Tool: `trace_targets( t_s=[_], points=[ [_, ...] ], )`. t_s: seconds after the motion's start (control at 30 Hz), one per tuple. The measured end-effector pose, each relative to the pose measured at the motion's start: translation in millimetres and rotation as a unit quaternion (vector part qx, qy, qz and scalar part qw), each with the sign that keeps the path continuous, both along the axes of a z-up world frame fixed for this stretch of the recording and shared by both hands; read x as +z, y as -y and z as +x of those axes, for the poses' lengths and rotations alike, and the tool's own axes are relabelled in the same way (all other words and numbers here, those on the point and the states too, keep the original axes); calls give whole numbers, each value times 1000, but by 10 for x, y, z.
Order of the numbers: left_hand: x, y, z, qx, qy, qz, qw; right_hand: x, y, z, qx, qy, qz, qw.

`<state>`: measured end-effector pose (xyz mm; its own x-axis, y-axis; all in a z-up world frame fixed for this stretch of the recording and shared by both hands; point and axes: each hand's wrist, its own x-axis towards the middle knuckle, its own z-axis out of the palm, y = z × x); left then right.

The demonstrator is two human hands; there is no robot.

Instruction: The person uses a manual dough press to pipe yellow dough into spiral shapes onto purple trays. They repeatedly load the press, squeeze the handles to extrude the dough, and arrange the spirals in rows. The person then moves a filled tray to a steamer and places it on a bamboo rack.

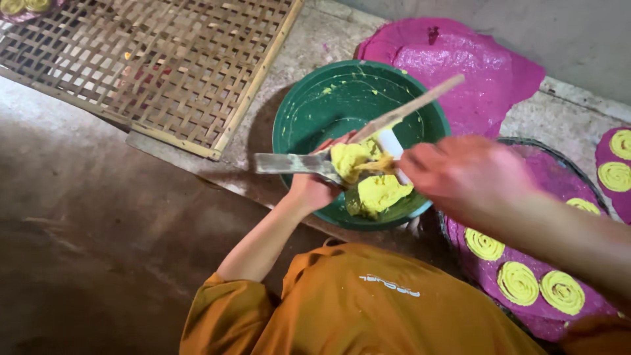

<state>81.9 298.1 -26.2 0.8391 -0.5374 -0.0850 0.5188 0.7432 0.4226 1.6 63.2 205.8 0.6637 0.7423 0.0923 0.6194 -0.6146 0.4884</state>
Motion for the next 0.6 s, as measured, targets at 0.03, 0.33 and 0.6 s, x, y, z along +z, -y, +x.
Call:
trace_targets(
  t_s=[0.03,0.33,0.6],
  points=[
    [-32,59,-53,-14,26,26,999,-129,-132,31,15,19,-50,998],
    [340,-300,-209,161,474,641,581,160,-130,-144,-29,-86,-9,996],
    [456,-104,-138,155,591,694,382,-205,-580,-98,-4,66,-108,992]
  ],
)
